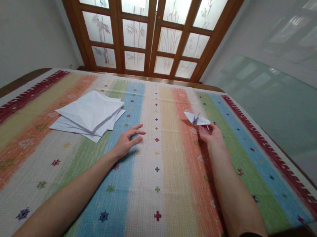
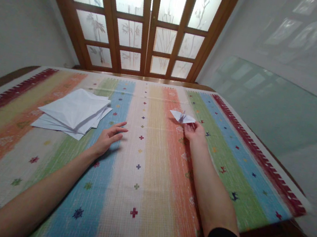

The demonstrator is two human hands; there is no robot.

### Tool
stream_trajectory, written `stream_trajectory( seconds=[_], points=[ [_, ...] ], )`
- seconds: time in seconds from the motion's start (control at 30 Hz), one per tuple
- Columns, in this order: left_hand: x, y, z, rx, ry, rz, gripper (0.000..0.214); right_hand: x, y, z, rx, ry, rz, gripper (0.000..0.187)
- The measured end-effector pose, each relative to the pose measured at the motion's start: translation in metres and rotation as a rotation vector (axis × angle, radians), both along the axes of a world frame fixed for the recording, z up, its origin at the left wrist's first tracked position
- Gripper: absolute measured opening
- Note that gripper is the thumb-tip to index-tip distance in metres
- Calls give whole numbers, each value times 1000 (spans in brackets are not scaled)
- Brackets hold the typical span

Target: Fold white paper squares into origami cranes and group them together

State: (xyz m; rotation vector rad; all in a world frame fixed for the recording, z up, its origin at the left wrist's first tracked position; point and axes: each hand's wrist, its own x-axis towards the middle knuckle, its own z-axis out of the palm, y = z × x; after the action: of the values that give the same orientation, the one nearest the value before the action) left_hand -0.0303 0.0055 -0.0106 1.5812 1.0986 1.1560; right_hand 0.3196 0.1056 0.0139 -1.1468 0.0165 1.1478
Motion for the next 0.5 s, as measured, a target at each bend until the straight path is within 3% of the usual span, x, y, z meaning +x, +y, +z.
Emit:
stream_trajectory(
  seconds=[0.3, 0.5],
  points=[
    [-1, 0, 1, -25, -76, 20, 39, 17, -10, -11, -15, -10, -40, 12],
    [1, -1, 3, -35, -107, 34, 36, 30, -26, -12, -24, -121, -5, 27]
  ],
)
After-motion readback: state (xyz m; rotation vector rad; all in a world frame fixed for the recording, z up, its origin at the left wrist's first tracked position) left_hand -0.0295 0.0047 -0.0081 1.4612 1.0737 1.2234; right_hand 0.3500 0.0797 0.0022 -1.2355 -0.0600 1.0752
